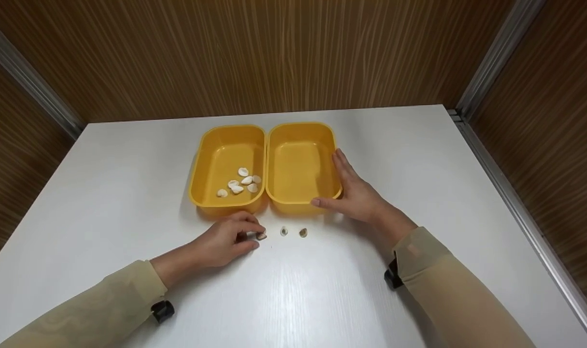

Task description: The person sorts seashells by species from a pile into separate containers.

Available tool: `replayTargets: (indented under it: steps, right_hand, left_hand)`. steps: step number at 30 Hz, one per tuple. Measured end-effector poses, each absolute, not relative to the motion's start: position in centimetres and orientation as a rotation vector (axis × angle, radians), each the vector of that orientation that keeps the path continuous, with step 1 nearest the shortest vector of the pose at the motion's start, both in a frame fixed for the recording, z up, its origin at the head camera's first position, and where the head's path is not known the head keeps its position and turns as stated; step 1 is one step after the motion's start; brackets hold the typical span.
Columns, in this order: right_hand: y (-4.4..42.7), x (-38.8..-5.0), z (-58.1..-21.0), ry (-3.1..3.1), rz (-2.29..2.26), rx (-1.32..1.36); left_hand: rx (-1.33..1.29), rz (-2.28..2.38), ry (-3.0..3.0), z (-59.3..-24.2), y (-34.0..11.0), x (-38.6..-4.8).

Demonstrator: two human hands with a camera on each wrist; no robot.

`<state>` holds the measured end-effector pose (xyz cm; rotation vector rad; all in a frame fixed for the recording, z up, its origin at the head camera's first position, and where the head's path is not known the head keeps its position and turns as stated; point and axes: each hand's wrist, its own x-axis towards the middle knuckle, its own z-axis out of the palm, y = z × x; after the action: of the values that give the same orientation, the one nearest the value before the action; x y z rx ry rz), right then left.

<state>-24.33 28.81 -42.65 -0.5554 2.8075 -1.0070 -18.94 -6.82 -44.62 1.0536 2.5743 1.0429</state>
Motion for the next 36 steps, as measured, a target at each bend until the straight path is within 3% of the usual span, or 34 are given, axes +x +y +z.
replayTargets:
  steps: [36]
  right_hand:
    - [28.73,-23.97,-42.49,2.787,-1.031,-0.528]
  left_hand:
    - [1.085,0.992,2.588,-44.11,-6.44,-18.98]
